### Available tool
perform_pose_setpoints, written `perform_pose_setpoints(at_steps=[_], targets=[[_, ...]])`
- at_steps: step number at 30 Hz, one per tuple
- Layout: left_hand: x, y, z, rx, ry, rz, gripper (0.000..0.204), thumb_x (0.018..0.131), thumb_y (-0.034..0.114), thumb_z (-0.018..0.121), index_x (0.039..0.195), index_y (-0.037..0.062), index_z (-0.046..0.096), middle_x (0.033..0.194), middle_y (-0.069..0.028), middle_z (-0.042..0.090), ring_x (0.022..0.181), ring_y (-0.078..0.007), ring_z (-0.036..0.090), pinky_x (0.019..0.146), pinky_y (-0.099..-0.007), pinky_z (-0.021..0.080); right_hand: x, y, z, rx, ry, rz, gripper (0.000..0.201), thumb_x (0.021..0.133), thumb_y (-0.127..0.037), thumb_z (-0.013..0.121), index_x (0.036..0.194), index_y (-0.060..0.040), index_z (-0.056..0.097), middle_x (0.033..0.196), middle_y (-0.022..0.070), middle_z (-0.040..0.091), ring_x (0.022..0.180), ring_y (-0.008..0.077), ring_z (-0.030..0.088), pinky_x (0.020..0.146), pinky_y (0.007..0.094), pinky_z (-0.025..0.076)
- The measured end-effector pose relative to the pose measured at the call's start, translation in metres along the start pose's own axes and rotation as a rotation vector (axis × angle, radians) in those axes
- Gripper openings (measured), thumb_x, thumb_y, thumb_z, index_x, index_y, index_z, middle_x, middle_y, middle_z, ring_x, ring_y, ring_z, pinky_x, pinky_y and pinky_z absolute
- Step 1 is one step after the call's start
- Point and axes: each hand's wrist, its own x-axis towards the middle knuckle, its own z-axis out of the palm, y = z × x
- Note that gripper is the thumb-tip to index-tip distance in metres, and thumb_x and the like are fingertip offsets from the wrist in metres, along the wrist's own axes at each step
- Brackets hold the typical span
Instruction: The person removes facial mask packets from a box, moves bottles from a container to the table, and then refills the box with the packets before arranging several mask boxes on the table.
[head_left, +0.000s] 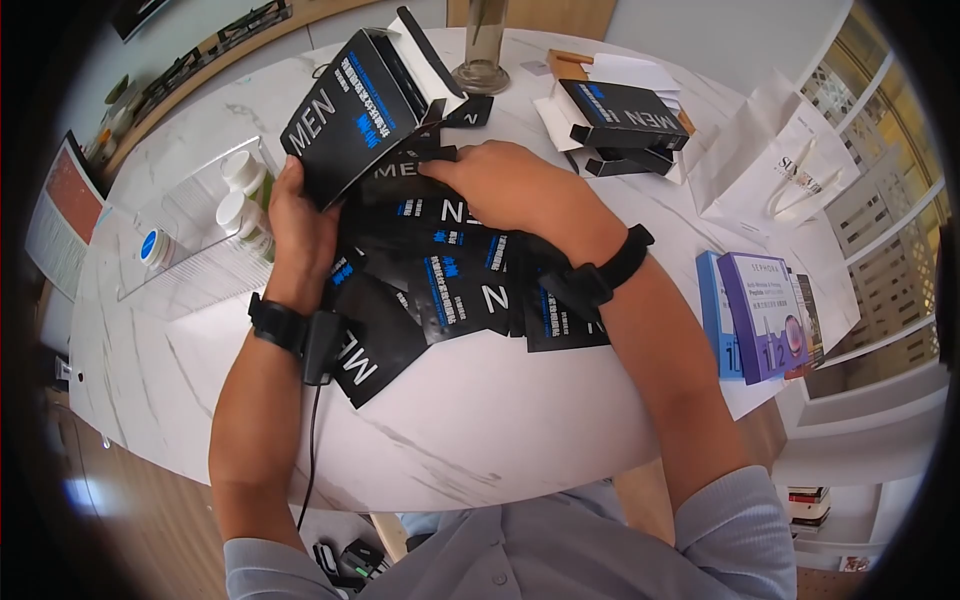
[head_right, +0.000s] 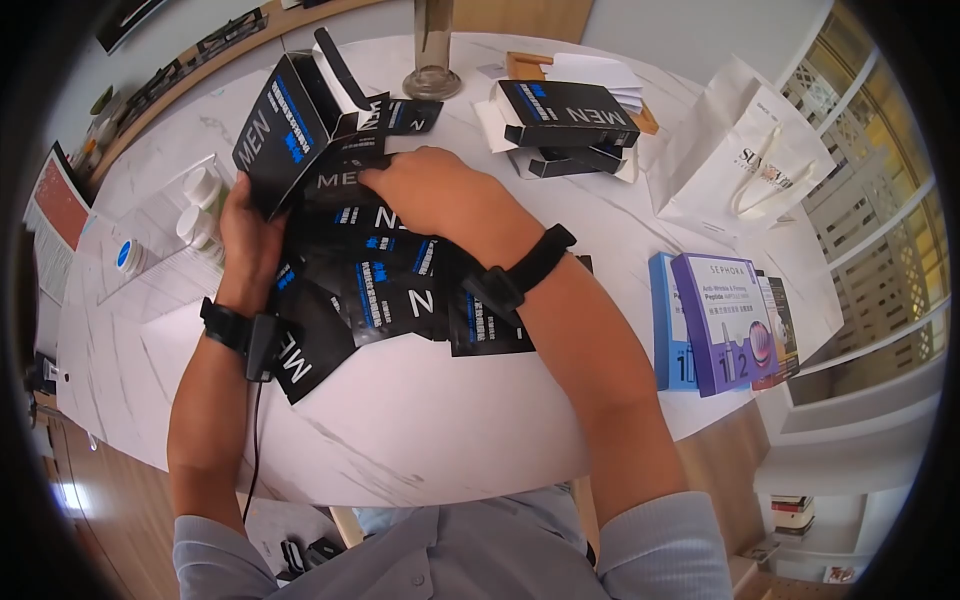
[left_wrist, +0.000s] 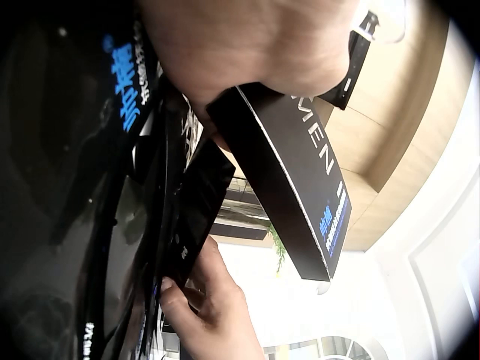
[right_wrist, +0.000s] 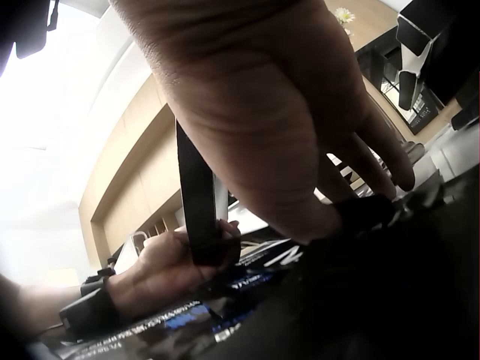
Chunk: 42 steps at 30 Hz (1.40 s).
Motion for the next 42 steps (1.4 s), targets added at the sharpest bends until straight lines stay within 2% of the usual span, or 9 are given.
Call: perform_pose_setpoints(at_steps=[2,7,8,9,12,17,20,25,42], targets=[[-0.001,0.001,0.002,0.016,0.011,-0.003,0.039,0.11,0.032,0.044,0.136,0.005,0.054,0.135,-0.0106,0.063,0.126,-0.0259,0.06,0.109,-0.0493,0.045,-0.001,0.002,-0.002,0.044,0.043,-0.012,0.045,0.086,-0.003,0.059,0.13,-0.0103,0.068,0.111,0.0188,0.071,0.107,0.0382,0.066,0.096,0.0458,0.052],[-0.001,0.001,0.003,-0.014,0.038,-0.032,0.038,0.11,0.03,0.044,0.136,0.0044,0.053,0.135,-0.0118,0.063,0.126,-0.0267,0.059,0.112,-0.0498,0.043,-0.019,0.041,-0.045,-0.018,0.55,-0.305,0.037,0.083,0.006,0.059,0.115,-0.0061,0.073,0.107,0.0139,0.072,0.1,0.0324,0.067,0.092,0.0413,0.052],[-0.002,0.001,0.005,-0.014,0.047,-0.034,0.038,0.11,0.03,0.044,0.136,0.0041,0.053,0.135,-0.012,0.063,0.126,-0.0269,0.059,0.112,-0.0499,0.042,-0.027,0.046,-0.059,0.173,0.587,-0.311,0.03,0.084,0.001,0.061,0.109,-0.0092,0.076,0.1,0.0133,0.071,0.104,0.0329,0.065,0.09,0.0448,0.053],[-0.003,0.001,0.007,-0.013,0.055,-0.038,0.038,0.11,0.03,0.044,0.136,0.0037,0.053,0.135,-0.0123,0.063,0.126,-0.0271,0.059,0.113,-0.0499,0.042,-0.041,0.041,-0.082,0.315,0.554,-0.373,0.028,0.084,0.002,0.065,0.107,-0.0087,0.075,0.096,0.0117,0.069,0.097,0.0303,0.066,0.084,0.04,0.055],[-0.007,0.004,0.011,0.004,0.039,-0.048,0.038,0.11,0.029,0.044,0.136,0.0029,0.053,0.136,-0.0124,0.062,0.127,-0.0273,0.059,0.114,-0.0505,0.041,-0.063,0.036,-0.101,0.511,0.935,-0.206,0.023,0.085,0.007,0.067,0.105,-0.002,0.074,0.1,0.0068,0.072,0.091,0.022,0.069,0.076,0.0299,0.055],[-0.006,0.004,0.01,-0.002,0.013,-0.047,0.04,0.11,0.029,0.043,0.137,0.0014,0.053,0.138,-0.0137,0.061,0.128,-0.0276,0.058,0.114,-0.0506,0.041,-0.052,0.021,-0.107,0.277,1.246,-0.514,0.042,0.071,0.02,0.064,0.105,-0.0007,0.074,0.099,0.012,0.057,0.095,0.0246,0.062,0.087,0.0318,0.05],[-0.006,0.004,0.01,0.013,0.01,-0.052,0.041,0.11,0.029,0.043,0.138,0.0007,0.052,0.138,-0.0143,0.061,0.129,-0.0278,0.058,0.114,-0.0498,0.042,-0.032,0.031,-0.1,0.02,1.377,-0.527,0.043,0.066,0.021,0.062,0.1,-0.003,0.076,0.096,0.0122,0.056,0.091,0.0265,0.061,0.085,0.0336,0.051],[-0.004,0.003,0.008,0.03,0.01,-0.06,0.042,0.111,0.03,0.042,0.138,0.0004,0.052,0.137,-0.0141,0.062,0.126,-0.0279,0.06,0.111,-0.0488,0.045,-0.033,0.033,-0.093,-0.138,1.355,-0.435,0.044,0.063,0.018,0.062,0.099,-0.0024,0.075,0.097,0.0144,0.055,0.092,0.0308,0.062,0.084,0.0379,0.054],[-0.001,0.001,0.005,0.068,-0.012,-0.059,0.041,0.111,0.031,0.041,0.134,-0.0003,0.055,0.13,-0.0134,0.066,0.119,-0.0258,0.064,0.105,-0.046,0.049,-0.033,0.028,-0.092,-0.125,1.313,-0.524,0.037,0.066,0.015,0.07,0.097,-0.0039,0.076,0.104,0.0157,0.058,0.1,0.0333,0.066,0.084,0.0394,0.057]])
